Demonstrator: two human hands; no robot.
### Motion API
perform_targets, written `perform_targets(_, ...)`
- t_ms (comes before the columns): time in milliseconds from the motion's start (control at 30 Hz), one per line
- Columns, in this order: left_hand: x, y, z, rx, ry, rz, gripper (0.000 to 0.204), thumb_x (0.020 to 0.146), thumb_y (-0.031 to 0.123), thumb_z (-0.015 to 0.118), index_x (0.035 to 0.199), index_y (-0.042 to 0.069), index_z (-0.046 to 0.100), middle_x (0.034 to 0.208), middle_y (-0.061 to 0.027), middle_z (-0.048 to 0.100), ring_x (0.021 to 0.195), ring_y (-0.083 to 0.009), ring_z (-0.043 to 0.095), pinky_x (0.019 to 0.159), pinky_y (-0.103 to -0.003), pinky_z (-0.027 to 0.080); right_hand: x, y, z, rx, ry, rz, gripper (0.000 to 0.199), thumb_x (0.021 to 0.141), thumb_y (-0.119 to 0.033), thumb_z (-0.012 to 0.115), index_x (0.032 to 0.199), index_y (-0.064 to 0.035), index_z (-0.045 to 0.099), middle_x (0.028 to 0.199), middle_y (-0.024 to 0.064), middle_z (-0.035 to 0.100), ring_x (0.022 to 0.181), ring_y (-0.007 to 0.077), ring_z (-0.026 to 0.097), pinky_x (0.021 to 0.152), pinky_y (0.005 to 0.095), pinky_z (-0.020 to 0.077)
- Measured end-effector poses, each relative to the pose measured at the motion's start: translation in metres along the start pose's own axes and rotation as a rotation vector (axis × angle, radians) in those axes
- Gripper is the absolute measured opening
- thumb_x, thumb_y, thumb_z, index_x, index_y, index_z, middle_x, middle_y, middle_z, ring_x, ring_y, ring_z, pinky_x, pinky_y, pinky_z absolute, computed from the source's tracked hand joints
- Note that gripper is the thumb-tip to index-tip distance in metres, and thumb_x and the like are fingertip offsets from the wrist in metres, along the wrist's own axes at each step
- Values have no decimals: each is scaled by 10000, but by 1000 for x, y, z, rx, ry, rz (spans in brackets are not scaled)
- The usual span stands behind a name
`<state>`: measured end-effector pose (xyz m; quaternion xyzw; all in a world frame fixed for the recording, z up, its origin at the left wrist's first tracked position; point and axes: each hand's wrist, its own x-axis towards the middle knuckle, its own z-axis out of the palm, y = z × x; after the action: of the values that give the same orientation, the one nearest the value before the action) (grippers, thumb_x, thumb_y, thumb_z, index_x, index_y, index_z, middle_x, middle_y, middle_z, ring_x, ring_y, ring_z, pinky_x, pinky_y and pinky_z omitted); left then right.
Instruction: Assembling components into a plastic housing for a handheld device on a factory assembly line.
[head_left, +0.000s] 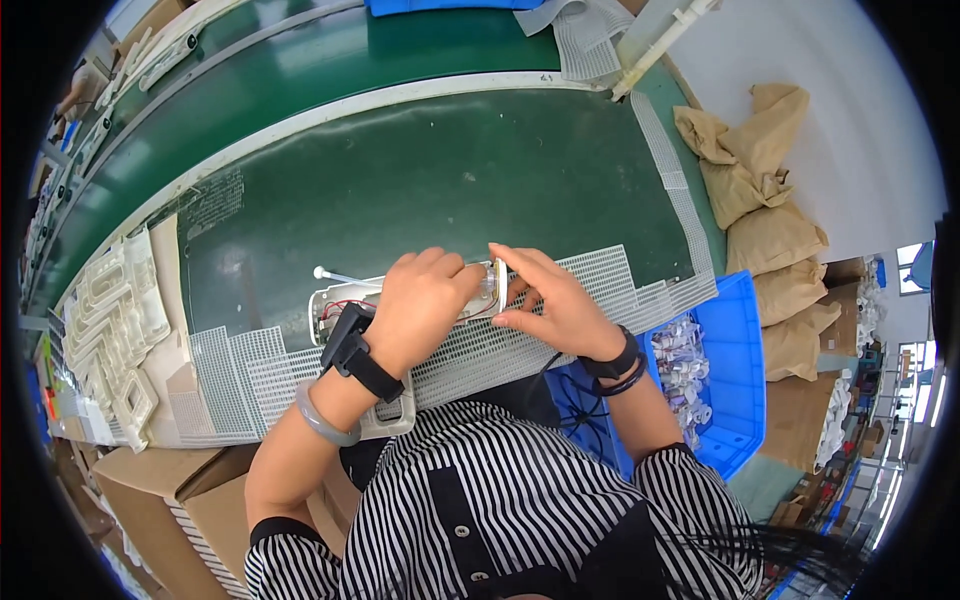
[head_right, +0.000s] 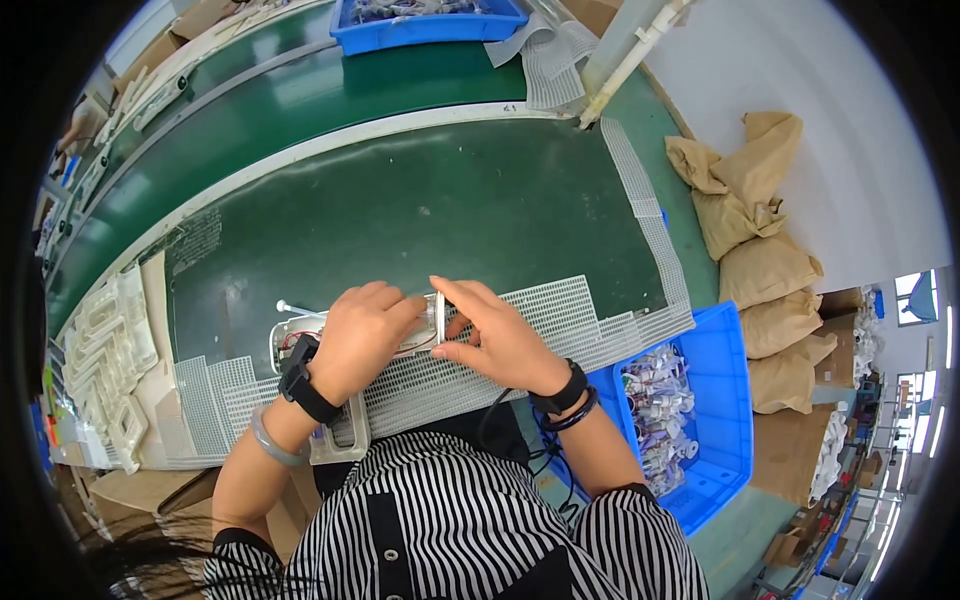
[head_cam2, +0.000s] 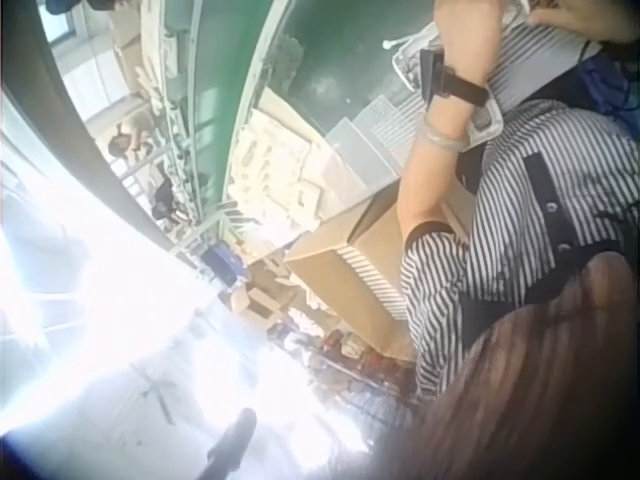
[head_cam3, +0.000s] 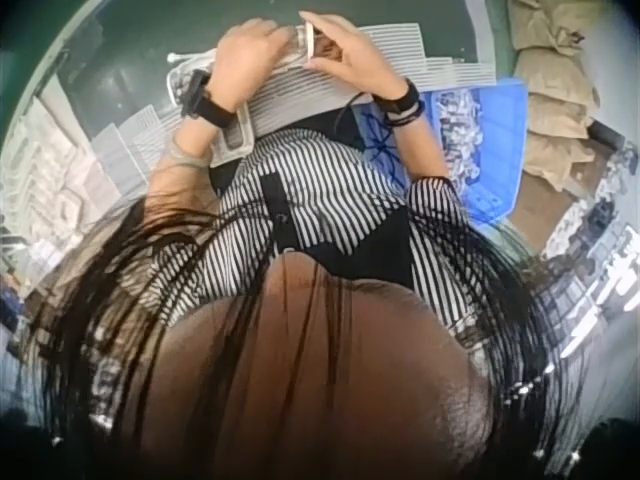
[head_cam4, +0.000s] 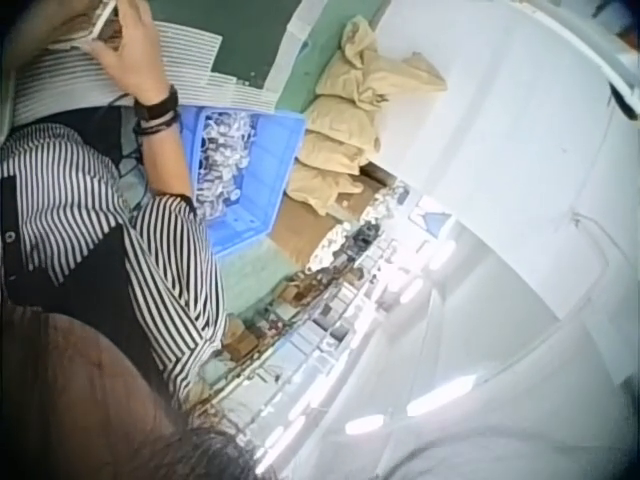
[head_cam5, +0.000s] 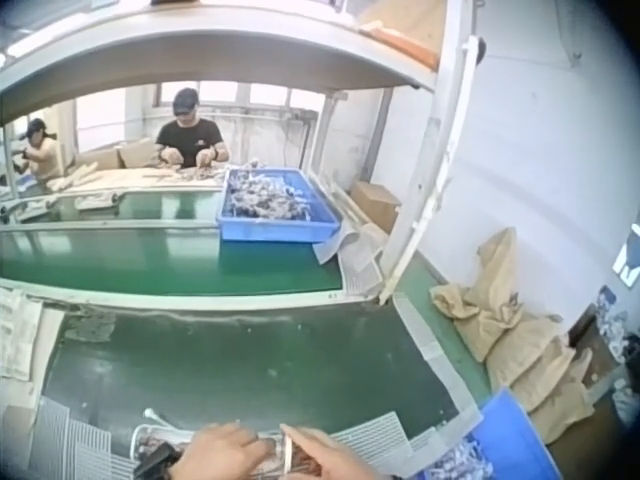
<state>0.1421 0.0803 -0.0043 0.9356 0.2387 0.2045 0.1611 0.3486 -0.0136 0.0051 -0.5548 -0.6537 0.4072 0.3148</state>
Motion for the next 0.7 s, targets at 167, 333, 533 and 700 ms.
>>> perform_targets(167, -3, 6, 5, 97, 72, 22, 208, 802, 125, 668, 1003, 100, 717, 787, -22, 613, 801, -228, 614, 718, -372, 484, -1, 15, 1, 182, 26, 31, 705, 872, -130, 799, 1475, 10, 460, 1380, 171, 539, 1054, 206, 667, 894, 336, 548)
perform_targets(333, -7, 8, 15, 120, 62, -27, 175, 809, 137, 684, 976, 100, 723, 768, -17, 612, 777, -231, 614, 712, -372, 479, -1, 17, 0, 136, 38, 11, 710, 881, -174, 799, 1478, 8, 461, 1358, 182, 548, 1083, 244, 668, 899, 349, 551)
perform_targets(533, -9, 6, 22, 130, 86, -56, 147, 816, 159, 702, 948, 100, 726, 753, -26, 616, 756, -238, 613, 717, -386, 476, -1, 22, 3, 210, 18, 42, 678, 909, -133, 770, 1490, 6, 450, 1366, 177, 529, 1113, 229, 666, 913, 333, 573)
perform_targets(700, -10, 8, 24, 108, 95, -66, 108, 826, 160, 697, 912, 94, 700, 749, -32, 616, 754, -243, 612, 713, -391, 469, -2, 23, 3, 374, -40, 150, 655, 923, -101, 751, 1486, 25, 441, 1334, 174, 568, 1068, 221, 694, 886, 313, 589)
